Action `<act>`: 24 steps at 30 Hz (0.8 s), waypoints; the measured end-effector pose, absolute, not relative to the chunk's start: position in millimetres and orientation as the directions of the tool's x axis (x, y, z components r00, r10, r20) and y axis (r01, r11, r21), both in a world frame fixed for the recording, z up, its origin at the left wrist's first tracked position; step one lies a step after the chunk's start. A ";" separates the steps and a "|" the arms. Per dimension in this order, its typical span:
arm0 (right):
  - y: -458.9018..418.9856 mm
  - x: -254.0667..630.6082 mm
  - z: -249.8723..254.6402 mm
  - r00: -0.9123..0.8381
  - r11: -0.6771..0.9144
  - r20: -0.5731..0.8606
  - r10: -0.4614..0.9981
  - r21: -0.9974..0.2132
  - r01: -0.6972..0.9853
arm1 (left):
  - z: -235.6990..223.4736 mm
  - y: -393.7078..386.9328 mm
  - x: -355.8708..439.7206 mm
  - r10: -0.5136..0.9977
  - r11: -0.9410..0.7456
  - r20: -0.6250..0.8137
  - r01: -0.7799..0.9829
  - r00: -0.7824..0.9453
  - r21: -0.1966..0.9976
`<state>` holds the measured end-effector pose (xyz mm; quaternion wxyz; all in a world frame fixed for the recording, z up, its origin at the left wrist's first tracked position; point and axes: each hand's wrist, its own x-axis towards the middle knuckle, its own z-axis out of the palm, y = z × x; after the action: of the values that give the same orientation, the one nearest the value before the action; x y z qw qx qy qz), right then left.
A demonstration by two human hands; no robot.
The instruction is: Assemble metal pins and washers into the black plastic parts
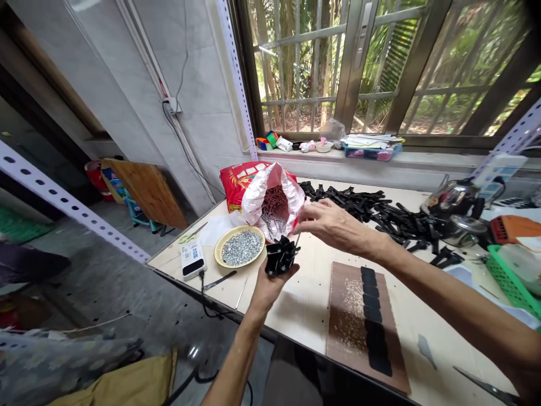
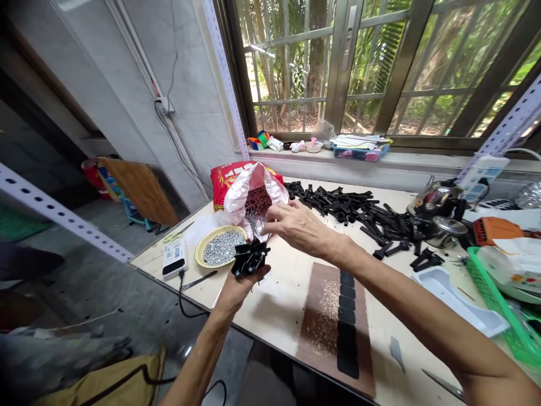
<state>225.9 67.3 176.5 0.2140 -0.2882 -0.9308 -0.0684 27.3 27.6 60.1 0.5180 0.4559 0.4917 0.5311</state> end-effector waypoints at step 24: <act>23.1 234.8 82.5 -0.151 0.575 0.565 0.811 -0.722 0.385 | 64.2 31.8 63.3 0.974 -0.103 0.056 -0.207 -0.219 0.973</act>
<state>234.8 23.1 82.5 0.5061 -0.4104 -0.7288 0.2104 63.3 31.8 64.2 0.4749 0.4062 0.4723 0.6216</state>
